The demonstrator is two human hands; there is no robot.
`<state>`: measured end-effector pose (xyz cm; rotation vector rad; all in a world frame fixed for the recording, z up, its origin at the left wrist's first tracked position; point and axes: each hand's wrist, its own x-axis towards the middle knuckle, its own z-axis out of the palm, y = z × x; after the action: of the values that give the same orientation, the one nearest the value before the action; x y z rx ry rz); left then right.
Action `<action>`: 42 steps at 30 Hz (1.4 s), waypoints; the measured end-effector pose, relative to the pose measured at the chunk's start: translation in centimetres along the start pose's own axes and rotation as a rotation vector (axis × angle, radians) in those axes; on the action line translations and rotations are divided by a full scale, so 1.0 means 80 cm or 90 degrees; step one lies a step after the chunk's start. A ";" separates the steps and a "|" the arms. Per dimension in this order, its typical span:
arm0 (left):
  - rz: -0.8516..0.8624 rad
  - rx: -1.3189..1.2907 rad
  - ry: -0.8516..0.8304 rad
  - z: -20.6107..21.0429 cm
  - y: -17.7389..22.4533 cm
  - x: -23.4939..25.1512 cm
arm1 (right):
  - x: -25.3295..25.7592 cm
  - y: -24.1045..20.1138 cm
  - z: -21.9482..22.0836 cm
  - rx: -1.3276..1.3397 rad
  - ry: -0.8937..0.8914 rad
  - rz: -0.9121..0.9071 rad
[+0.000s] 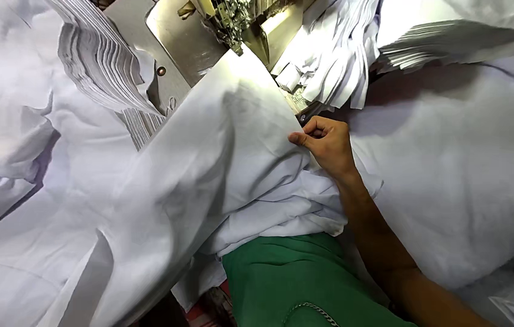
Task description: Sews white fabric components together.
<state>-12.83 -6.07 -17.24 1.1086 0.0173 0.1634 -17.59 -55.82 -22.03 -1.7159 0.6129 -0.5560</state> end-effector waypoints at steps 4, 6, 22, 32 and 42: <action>-0.216 0.159 -0.261 -0.066 0.020 0.025 | 0.010 0.002 0.004 0.011 -0.024 0.001; -0.230 0.308 -0.153 -0.019 0.027 0.013 | 0.014 0.006 0.008 0.017 -0.034 0.011; 0.045 0.203 0.108 0.142 0.009 0.072 | 0.030 0.008 0.017 0.075 -0.008 -0.047; 0.134 0.190 0.266 0.138 0.043 0.147 | 0.057 -0.004 0.021 0.024 -0.026 -0.059; 0.073 1.031 -0.118 0.088 0.004 0.049 | 0.015 -0.005 0.012 -0.025 -0.054 -0.006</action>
<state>-8.33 -11.67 -13.56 2.7413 -0.0992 0.1318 -16.04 -55.86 -21.81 -1.7709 0.5590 -0.4780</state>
